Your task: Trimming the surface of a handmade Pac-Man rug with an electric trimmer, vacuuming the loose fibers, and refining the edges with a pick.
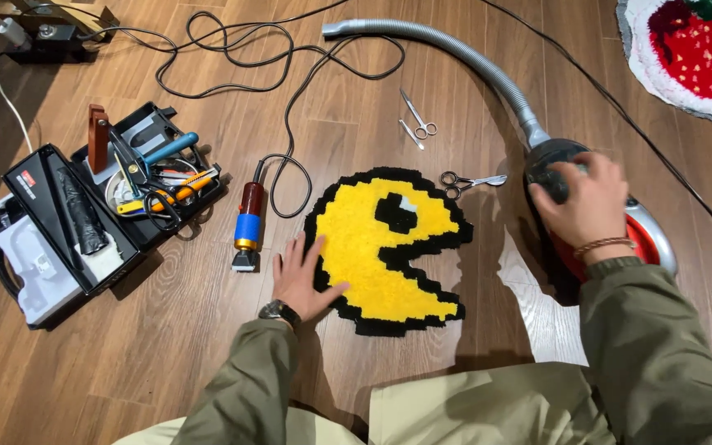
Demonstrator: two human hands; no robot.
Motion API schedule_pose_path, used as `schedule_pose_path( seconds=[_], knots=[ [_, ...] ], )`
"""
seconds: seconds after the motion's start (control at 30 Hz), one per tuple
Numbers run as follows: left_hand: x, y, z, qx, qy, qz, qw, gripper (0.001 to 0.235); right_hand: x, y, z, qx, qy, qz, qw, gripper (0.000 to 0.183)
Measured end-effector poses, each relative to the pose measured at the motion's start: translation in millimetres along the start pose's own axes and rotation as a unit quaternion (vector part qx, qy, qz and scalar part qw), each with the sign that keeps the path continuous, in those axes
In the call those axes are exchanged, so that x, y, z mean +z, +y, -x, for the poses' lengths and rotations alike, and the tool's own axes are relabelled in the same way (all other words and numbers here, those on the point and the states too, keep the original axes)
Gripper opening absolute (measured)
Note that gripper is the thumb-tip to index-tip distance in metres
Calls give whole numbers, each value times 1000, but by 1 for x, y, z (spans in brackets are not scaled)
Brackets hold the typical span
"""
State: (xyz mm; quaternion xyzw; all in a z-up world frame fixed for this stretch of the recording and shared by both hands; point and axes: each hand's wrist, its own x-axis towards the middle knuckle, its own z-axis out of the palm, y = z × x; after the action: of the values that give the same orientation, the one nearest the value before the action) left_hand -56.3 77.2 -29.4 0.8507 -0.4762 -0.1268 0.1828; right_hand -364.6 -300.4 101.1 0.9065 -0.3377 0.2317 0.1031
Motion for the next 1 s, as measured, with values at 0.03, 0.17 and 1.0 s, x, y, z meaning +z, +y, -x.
schedule_pose_path(
  seconds=[0.03,0.17,1.0],
  knots=[
    [1,6,0,-1,-1,0,1000,109,7,-6,-3,0,-1,0,1000,39],
    [-21,33,-3,-12,-69,-8,997,124,62,-16,-6,-15,-80,-59,995,40],
    [-29,-18,-12,15,-45,-6,999,64,215,-70,-86,107,-228,-85,964,63]
  ],
)
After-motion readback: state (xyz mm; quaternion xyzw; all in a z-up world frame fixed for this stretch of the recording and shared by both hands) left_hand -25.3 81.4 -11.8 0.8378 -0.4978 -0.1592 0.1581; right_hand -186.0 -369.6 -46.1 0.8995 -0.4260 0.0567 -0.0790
